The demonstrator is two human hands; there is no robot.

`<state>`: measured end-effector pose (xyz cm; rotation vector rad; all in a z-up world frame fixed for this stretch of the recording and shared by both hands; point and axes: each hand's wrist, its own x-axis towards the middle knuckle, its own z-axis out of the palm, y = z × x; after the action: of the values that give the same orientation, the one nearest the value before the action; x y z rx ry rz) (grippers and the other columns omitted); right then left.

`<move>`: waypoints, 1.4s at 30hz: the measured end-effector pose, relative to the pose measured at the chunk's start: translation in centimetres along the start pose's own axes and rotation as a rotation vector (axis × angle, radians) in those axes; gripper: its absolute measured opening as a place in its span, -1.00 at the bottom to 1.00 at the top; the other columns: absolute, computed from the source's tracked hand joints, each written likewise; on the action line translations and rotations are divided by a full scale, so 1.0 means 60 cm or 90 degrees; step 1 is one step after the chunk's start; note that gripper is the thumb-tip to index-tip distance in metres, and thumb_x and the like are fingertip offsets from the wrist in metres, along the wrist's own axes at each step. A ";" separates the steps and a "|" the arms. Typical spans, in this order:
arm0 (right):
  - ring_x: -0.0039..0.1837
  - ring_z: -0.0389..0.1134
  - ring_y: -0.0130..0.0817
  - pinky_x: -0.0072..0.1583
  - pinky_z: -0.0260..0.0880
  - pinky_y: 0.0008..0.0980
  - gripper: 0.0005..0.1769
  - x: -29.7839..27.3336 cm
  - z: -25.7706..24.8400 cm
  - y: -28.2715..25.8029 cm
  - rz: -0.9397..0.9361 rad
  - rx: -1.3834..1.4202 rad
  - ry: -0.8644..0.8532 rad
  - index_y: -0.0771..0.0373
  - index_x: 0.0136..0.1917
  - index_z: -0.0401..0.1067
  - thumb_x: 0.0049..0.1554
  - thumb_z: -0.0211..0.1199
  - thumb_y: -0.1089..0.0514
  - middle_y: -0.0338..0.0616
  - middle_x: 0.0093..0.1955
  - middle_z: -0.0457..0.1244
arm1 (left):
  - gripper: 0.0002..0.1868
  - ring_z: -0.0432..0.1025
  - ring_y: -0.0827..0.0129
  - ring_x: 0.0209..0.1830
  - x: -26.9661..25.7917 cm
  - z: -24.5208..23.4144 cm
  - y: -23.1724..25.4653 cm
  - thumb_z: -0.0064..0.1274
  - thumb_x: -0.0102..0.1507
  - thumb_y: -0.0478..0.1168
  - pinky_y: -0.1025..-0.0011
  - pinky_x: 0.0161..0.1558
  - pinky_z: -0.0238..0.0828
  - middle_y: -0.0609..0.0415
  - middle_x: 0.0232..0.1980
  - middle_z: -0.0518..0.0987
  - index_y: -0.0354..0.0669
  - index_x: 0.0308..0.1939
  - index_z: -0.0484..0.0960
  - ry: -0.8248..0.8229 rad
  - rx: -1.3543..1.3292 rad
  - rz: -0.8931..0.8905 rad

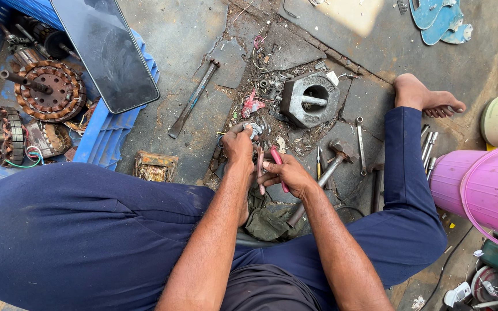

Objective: The person sits on the floor and uses pliers and a hammer to work on a metal part placed in a vise. They repeatedly strike the part with the hammer and adjust it with pliers.

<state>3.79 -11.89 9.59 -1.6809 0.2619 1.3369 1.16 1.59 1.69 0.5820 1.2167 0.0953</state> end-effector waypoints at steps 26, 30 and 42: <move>-0.30 0.36 -0.37 -0.26 0.41 -0.34 -0.77 0.005 0.008 0.023 -0.006 -0.031 0.089 0.28 -0.09 0.42 0.18 0.29 0.06 -0.17 -0.31 0.31 | -0.79 0.46 0.49 -0.30 0.010 0.009 -0.036 0.08 0.30 -0.39 0.49 -0.26 0.43 0.12 -0.22 0.64 -0.23 0.01 0.68 -0.098 -0.019 0.175; -0.42 0.26 -0.38 -0.45 0.21 -0.31 -0.78 0.017 0.021 0.037 -0.060 -0.077 0.159 0.32 -0.17 0.40 0.16 0.34 0.15 -0.17 -0.40 0.24 | -0.81 0.48 0.39 -0.28 -0.008 0.006 -0.026 0.09 0.30 -0.37 0.36 -0.23 0.44 0.07 -0.23 0.65 -0.21 -0.04 0.72 -0.064 0.127 0.238; -0.41 0.29 -0.28 -0.34 0.36 -0.22 -0.89 0.069 -0.022 0.086 -0.009 0.155 0.123 0.38 -0.09 0.39 0.20 0.23 0.26 -0.05 -0.35 0.27 | -0.73 0.55 -0.01 -0.01 -0.050 -0.002 -0.020 0.11 0.30 -0.29 0.13 0.05 0.44 -0.20 -0.04 0.68 -0.24 0.08 0.65 -0.056 0.336 0.490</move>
<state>2.83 -14.16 3.32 -1.6013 0.5047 1.0845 -0.30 -0.48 3.65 1.4843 0.8695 0.3979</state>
